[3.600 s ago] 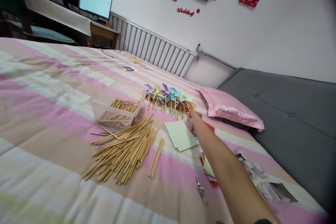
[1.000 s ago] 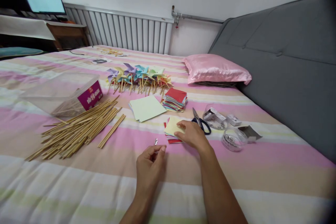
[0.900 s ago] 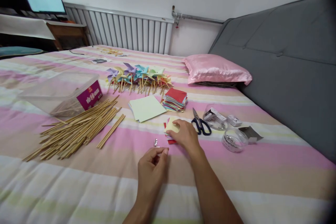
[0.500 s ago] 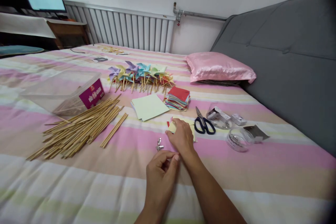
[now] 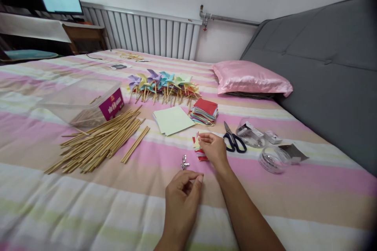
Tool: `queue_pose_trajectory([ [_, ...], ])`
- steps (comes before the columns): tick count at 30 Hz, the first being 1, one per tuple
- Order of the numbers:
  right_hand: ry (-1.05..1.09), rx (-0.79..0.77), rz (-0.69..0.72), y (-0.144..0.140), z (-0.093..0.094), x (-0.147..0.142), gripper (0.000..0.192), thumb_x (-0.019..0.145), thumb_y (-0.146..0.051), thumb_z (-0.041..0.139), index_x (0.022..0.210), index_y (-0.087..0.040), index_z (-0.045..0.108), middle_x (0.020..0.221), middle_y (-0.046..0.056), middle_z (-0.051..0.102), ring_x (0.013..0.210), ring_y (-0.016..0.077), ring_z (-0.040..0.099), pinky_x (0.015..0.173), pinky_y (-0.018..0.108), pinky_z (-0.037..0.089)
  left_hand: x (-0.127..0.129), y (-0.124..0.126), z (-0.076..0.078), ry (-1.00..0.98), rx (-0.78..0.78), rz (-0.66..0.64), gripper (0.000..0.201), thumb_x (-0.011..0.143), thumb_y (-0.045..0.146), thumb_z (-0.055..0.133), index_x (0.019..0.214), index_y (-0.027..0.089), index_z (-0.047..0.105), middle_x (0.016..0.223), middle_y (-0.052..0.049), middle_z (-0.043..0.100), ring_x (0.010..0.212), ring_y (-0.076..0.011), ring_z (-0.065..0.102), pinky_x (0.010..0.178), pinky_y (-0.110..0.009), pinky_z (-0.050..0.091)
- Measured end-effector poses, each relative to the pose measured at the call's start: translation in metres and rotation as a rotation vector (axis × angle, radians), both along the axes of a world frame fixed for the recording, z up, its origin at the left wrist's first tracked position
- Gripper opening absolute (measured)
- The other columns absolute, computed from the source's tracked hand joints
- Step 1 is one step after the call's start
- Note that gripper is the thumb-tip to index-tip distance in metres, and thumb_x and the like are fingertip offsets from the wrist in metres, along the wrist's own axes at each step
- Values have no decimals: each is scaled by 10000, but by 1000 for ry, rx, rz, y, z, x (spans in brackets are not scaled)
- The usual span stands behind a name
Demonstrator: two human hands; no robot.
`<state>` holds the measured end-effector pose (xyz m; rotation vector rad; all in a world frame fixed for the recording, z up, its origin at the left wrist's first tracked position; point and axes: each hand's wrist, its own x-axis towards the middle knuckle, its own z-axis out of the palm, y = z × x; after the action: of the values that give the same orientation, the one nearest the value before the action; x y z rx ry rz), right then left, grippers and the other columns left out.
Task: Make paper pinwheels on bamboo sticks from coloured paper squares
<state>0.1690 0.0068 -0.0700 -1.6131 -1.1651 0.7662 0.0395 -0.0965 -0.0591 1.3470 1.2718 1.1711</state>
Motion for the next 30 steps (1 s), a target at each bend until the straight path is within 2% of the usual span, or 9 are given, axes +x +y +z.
queue_pose_trajectory([
  [8,230,12,-23,5,-8,12,274,580,-255,644,823,-131,671,755,87,710,713,187,665,614,266,494,-15,1,-3,-25,-19,48,256,788,390,581,770,165,701,792,-57,628,618,-129,510,560,-240,397],
  [14,377,-6,-57,1,5,12,331,512,-295,754,779,-113,682,645,48,686,533,116,589,514,217,434,-17,6,-4,-39,-55,57,250,772,392,597,775,168,708,808,-61,637,639,-140,527,587,-250,403],
  [20,554,4,-147,1,14,13,335,446,-230,794,736,-110,675,589,15,668,468,74,543,497,195,421,-15,11,-4,-80,-68,79,241,759,384,615,773,164,714,795,-65,639,634,-142,525,581,-250,405],
  [23,608,147,-221,0,22,17,314,460,-220,795,731,-129,666,626,14,679,536,99,594,554,212,462,-16,14,-4,-88,-72,104,235,752,377,627,768,159,713,778,-63,636,620,-137,515,571,-246,401],
  [27,586,471,-297,-5,40,22,259,526,-217,786,743,-153,658,732,21,700,691,133,650,701,260,501,-17,15,-1,-142,-132,119,274,745,403,636,776,140,710,671,-44,603,549,-119,483,522,-236,385],
  [30,516,632,-207,-17,55,18,188,606,-199,763,763,-173,664,762,12,703,744,133,653,741,268,500,-17,14,5,-285,-220,98,310,714,411,677,834,128,714,652,-51,624,610,-141,541,597,-245,429],
])
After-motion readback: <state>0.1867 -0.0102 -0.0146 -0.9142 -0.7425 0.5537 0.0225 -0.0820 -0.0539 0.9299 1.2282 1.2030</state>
